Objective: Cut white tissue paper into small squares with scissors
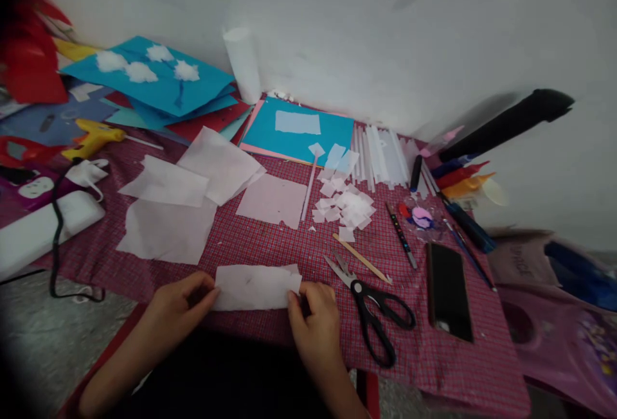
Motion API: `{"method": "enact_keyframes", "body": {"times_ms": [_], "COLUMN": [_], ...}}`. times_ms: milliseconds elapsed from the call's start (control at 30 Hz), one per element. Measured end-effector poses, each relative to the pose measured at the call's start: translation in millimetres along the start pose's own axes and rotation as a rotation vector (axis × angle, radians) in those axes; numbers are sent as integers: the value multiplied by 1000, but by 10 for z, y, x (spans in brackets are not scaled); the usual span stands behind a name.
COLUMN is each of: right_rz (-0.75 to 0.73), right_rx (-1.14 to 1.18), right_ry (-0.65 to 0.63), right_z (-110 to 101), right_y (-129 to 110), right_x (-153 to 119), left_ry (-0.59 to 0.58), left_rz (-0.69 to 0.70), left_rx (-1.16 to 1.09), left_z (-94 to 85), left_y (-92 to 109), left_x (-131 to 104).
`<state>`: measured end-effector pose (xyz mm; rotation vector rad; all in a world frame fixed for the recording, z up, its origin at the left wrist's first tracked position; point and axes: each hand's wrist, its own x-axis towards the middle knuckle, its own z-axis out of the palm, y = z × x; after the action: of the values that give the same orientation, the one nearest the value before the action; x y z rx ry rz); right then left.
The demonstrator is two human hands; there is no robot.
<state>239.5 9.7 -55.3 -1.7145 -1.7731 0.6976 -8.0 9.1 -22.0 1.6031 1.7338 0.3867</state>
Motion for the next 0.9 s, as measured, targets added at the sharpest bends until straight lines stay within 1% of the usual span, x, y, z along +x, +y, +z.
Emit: {"method": "enact_keyframes", "body": {"times_ms": [133,300,500,633,700,733,767,833,900], "right_rz": [17,55,8,-16,-13,-11,-10,-10,-2], "right_rx": [-9,-39,-69,-88,-90,-89,-86,-79,-66], "right_ry": [3,0,-18,-9,-9,-14,-22,-26,-19], "right_z": [15,40,37,28,26,27,28,33,38], "right_y": [-2,12,-26,-57,-70,-75,-79,-82,-77], "right_x": [19,29,45,52,58,62,66,75,81], "left_ry": [-15,-18,-18,-59,-28,12,56,125,121], "left_rz": [-2,9,3,-36,-25,14,81,268,454], "left_rx": [82,142,220,355,428,461,490,547,610], "left_z": [12,-4,-4,-3,-16,-27,-38,-57,-57], "left_y": [-5,49,78,87,78,68,56,26,-2], "left_x": [-15,-4,3,8,15,24,36,70,108]}}
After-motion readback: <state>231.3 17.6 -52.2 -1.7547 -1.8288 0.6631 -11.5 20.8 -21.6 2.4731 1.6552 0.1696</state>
